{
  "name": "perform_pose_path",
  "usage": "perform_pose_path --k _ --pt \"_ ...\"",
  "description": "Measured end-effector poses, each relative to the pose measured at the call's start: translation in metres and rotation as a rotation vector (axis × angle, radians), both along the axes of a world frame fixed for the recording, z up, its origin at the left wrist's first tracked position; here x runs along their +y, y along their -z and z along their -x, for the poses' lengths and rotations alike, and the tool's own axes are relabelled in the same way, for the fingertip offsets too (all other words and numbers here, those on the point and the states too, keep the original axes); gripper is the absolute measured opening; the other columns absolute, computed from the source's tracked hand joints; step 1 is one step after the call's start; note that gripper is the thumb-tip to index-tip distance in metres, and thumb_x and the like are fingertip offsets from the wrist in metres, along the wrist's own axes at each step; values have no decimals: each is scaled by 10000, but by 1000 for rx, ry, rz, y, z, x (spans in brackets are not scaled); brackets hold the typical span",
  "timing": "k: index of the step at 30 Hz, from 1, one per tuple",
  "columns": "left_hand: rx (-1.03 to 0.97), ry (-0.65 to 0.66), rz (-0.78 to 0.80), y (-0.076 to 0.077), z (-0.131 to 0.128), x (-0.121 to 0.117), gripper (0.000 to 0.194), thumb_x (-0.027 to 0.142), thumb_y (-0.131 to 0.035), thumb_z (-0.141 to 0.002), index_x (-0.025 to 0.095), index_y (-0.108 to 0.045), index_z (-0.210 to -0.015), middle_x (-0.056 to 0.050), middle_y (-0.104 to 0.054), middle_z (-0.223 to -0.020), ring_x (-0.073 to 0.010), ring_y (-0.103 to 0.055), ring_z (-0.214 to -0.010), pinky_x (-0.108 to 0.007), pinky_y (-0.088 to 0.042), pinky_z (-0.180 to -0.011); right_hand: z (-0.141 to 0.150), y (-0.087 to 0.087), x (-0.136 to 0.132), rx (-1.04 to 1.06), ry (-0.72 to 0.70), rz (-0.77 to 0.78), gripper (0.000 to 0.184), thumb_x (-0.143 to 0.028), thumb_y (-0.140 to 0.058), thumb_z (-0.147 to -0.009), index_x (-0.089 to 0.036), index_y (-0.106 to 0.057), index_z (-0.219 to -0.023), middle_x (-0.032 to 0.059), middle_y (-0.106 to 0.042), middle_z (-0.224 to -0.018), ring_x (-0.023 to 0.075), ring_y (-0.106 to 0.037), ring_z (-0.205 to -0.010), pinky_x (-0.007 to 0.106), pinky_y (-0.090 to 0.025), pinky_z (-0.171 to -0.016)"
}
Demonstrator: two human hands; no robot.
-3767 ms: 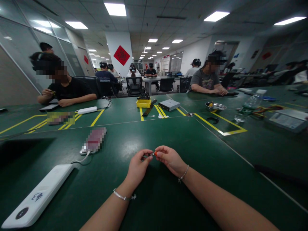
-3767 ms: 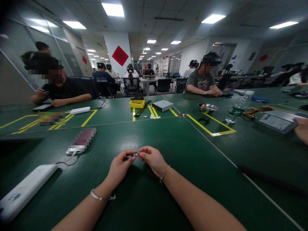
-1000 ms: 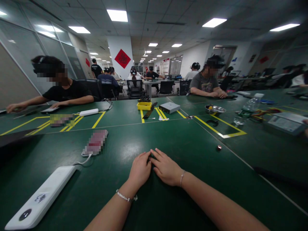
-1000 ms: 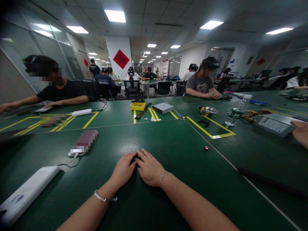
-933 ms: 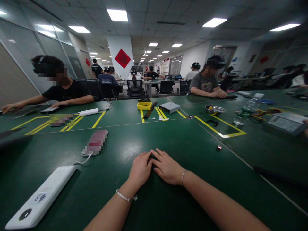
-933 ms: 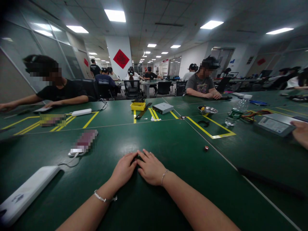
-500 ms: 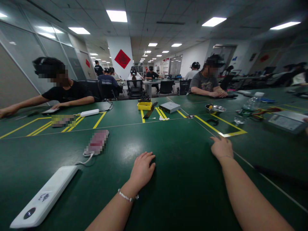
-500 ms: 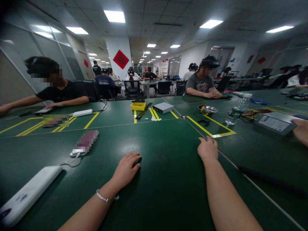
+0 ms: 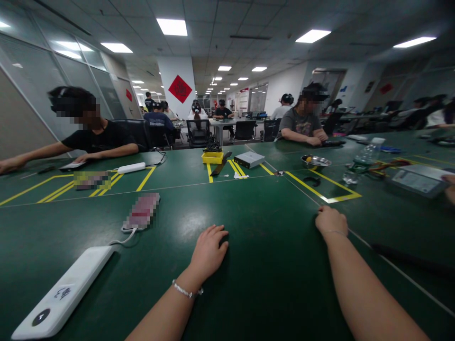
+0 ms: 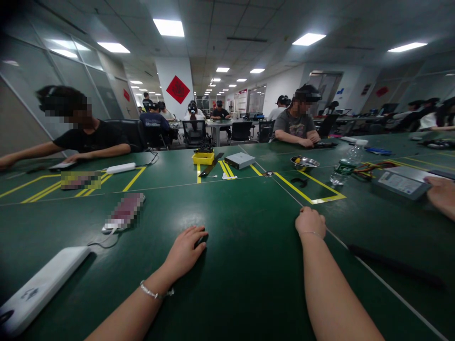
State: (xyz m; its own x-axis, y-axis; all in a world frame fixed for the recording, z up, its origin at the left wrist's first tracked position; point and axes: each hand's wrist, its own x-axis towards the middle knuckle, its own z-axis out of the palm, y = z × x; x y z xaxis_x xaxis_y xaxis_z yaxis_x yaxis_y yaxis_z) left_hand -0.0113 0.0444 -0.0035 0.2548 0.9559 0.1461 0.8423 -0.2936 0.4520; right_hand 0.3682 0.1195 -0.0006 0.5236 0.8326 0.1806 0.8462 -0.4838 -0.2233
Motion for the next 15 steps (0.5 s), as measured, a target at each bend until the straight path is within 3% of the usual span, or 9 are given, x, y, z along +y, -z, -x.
perform_pose_path --k 3,6,9,15 --pt "-18 2 1 -1 0 0 323 278 -455 -799 230 -572 -1095 -26 -498 -1275 -222 -360 -1227 -408 -261 -1026 5 -5 -4 37 65 -35 355 -239 -336 -791 -173 -590 -1030 154 -600 -1011 306 -534 -924 438 -418 -736" --pt "-36 1 8 -2 0 -1 314 273 -462 -796 230 -581 -1083 -30 -501 -1272 -225 -359 -1228 -413 -259 -1026 9 -7 -4 19 118 -91 340 -227 -328 -796 -178 -591 -1007 141 -625 -948 291 -559 -896 476 -376 -801" --pt "-38 -2 12 -3 0 -1 314 268 -466 -794 230 -581 -1084 -30 -502 -1271 -225 -362 -1227 -414 -261 -1026 10 -8 -2 21 98 -129 346 -206 -330 -794 -151 -574 -1032 146 -621 -967 269 -573 -895 438 -389 -807" --pt "-15 2 -7 -4 -1 -2 309 265 -468 -793 232 -583 -1078 -31 -505 -1268 -227 -380 -1214 -409 -270 -1021 8 -6 0 83 81 -65 406 -149 -399 -719 -139 -555 -1094 166 -595 -1033 296 -567 -921 386 -443 -719"
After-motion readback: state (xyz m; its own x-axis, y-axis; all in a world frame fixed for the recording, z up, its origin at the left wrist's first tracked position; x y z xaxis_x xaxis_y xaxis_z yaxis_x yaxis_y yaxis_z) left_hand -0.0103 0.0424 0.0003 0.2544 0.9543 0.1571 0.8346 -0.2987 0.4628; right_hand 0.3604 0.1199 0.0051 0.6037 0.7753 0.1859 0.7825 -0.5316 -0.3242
